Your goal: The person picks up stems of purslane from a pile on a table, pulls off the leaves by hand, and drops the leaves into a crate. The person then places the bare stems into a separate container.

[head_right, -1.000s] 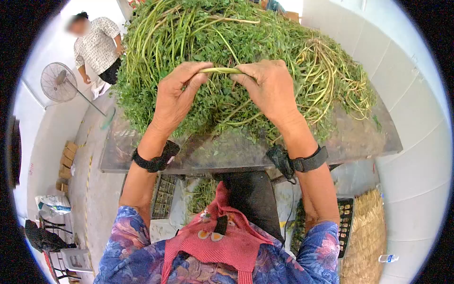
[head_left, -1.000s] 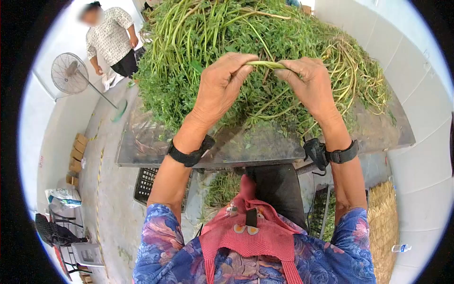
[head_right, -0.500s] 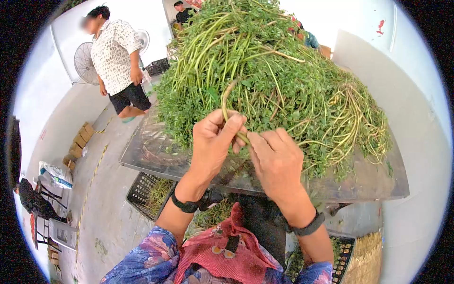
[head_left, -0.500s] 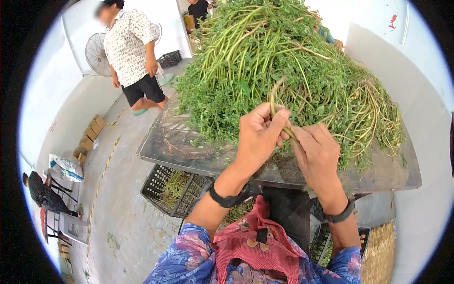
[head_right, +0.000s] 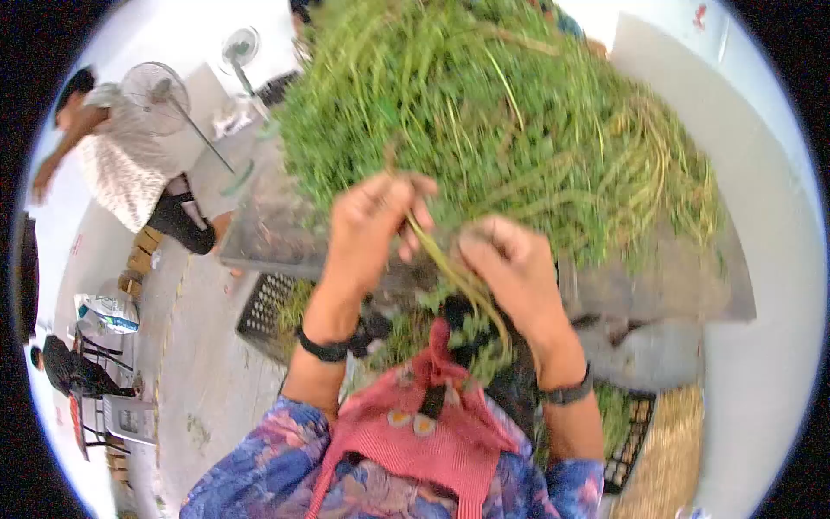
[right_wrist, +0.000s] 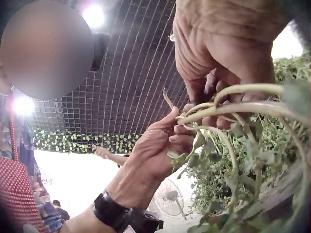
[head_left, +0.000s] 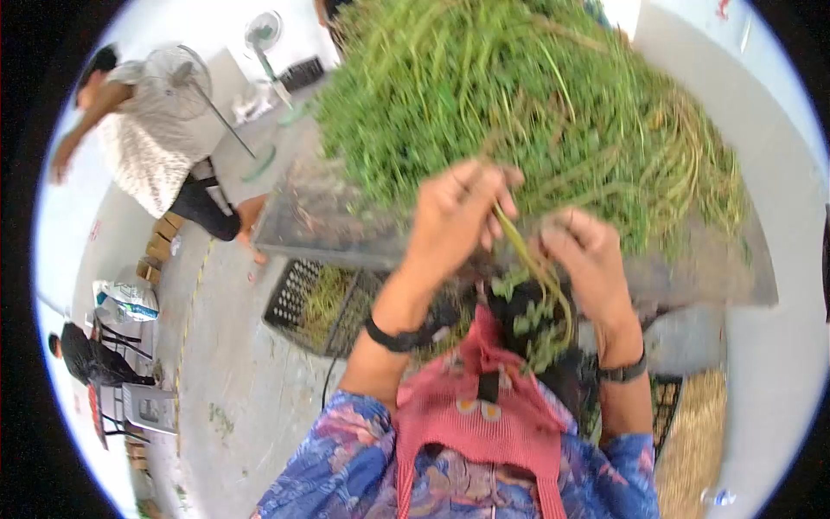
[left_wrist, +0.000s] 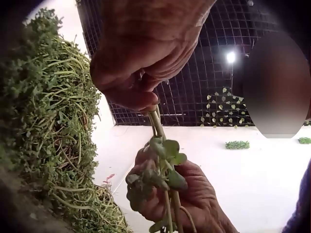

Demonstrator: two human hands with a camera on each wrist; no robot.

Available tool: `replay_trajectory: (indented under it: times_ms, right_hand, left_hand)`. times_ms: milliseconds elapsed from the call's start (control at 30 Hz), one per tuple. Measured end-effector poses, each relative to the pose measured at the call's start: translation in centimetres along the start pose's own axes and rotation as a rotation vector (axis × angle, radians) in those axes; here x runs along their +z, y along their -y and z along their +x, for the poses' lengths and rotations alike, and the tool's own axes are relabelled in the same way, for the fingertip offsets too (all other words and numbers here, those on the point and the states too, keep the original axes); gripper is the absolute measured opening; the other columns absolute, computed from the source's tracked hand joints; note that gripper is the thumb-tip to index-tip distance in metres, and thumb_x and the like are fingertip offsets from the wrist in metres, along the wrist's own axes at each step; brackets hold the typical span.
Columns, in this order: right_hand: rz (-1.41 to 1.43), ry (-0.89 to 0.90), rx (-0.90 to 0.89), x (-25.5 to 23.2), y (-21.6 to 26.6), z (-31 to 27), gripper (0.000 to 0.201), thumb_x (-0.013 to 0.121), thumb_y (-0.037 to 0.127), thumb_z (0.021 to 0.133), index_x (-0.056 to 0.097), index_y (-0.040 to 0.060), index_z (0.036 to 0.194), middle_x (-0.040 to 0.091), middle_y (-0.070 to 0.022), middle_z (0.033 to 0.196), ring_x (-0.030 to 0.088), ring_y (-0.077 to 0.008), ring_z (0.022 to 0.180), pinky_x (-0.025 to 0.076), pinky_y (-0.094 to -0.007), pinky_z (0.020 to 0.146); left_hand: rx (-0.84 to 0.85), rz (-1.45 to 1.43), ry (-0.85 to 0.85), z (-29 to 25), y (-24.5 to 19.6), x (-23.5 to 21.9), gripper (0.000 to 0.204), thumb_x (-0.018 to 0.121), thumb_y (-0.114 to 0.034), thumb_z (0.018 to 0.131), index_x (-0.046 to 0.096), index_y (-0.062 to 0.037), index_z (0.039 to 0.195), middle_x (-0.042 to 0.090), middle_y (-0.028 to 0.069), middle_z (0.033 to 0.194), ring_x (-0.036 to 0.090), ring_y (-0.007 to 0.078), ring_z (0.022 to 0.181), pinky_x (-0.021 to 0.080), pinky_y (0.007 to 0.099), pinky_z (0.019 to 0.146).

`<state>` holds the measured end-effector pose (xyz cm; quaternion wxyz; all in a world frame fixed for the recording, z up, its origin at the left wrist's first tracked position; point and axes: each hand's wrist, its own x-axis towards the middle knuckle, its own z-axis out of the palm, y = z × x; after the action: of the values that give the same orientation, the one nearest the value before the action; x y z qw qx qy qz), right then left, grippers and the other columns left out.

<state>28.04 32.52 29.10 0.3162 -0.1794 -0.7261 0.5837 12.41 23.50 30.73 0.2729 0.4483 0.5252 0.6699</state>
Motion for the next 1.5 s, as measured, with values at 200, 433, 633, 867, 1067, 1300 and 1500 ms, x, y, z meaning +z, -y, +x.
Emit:
replay_trajectory:
  times_ms: [200,433,633,867,1067,1300,1500]
  right_hand:
    - [0.131,-0.054,-0.014,0.7,-1.4,-1.6,0.015,0.062,0.013,0.084,0.062,-0.0023,0.086,0.061,-0.0007,0.074,0.052,-0.0055,0.065,0.042,-0.0207,0.059]
    - [-0.132,-0.133,-0.186,2.1,-1.3,-1.7,0.012,0.065,0.010,0.078,0.064,-0.0013,0.083,0.058,-0.0035,0.071,0.051,-0.0110,0.064,0.041,-0.0246,0.057]
    - [-0.257,-0.049,-0.190,1.9,-2.8,-0.6,0.010,0.066,0.007,0.075,0.063,-0.0009,0.079,0.059,-0.0079,0.069,0.055,-0.0146,0.065,0.042,-0.0272,0.058]
    - [-0.417,-0.106,-0.222,1.3,-1.3,-1.5,0.009,0.067,0.006,0.073,0.066,0.0020,0.081,0.061,-0.0101,0.069,0.057,-0.0181,0.059,0.041,-0.0274,0.052]
    - [-0.155,-0.054,-0.027,0.7,-2.8,-2.0,0.008,0.067,0.006,0.075,0.066,0.0018,0.081,0.061,-0.0079,0.067,0.054,-0.0122,0.057,0.040,-0.0249,0.050]
    - [-0.416,-0.088,-0.206,0.1,-2.0,-2.0,0.009,0.065,0.007,0.076,0.065,-0.0009,0.080,0.061,-0.0043,0.063,0.053,-0.0085,0.056,0.041,-0.0221,0.052]
    - [-0.025,0.174,0.203,-1.5,-4.0,-1.4,0.014,0.063,0.016,0.079,0.066,0.0035,0.077,0.062,-0.0001,0.064,0.049,-0.0049,0.049,0.037,-0.0203,0.043]
  left_hand:
    - [0.015,-0.139,-0.026,-0.5,1.6,-0.3,0.033,0.047,-0.029,0.094,0.059,0.0023,0.098,0.059,0.0026,0.068,0.049,0.0047,0.048,0.038,0.0169,0.040]
    - [0.002,-0.144,-0.018,-1.1,2.2,0.5,0.033,0.049,-0.029,0.094,0.061,0.0020,0.096,0.059,0.0025,0.067,0.049,0.0037,0.047,0.037,0.0159,0.039]
    - [0.180,0.309,0.037,-1.1,3.2,0.2,0.028,0.048,-0.024,0.094,0.062,-0.0002,0.092,0.058,-0.0010,0.064,0.051,0.0047,0.059,0.041,0.0205,0.052]
    - [0.206,0.374,-0.012,-1.5,3.4,0.4,0.027,0.045,-0.024,0.094,0.060,-0.0009,0.091,0.061,0.0045,0.066,0.057,0.0137,0.060,0.044,0.0260,0.056]
    - [0.080,0.246,0.063,-1.9,2.6,0.6,0.028,0.042,-0.022,0.096,0.057,0.0012,0.091,0.064,0.0051,0.074,0.057,0.0083,0.071,0.045,0.0237,0.066]
    - [0.071,0.048,0.160,-1.7,3.4,0.2,0.027,0.044,-0.024,0.096,0.057,-0.0002,0.092,0.064,0.0059,0.075,0.057,0.0090,0.072,0.044,0.0231,0.066]
    - [-0.130,-0.292,0.069,-1.3,4.2,0.6,0.029,0.051,-0.031,0.092,0.056,-0.0029,0.094,0.065,0.0102,0.071,0.057,0.0131,0.055,0.046,0.0238,0.051]
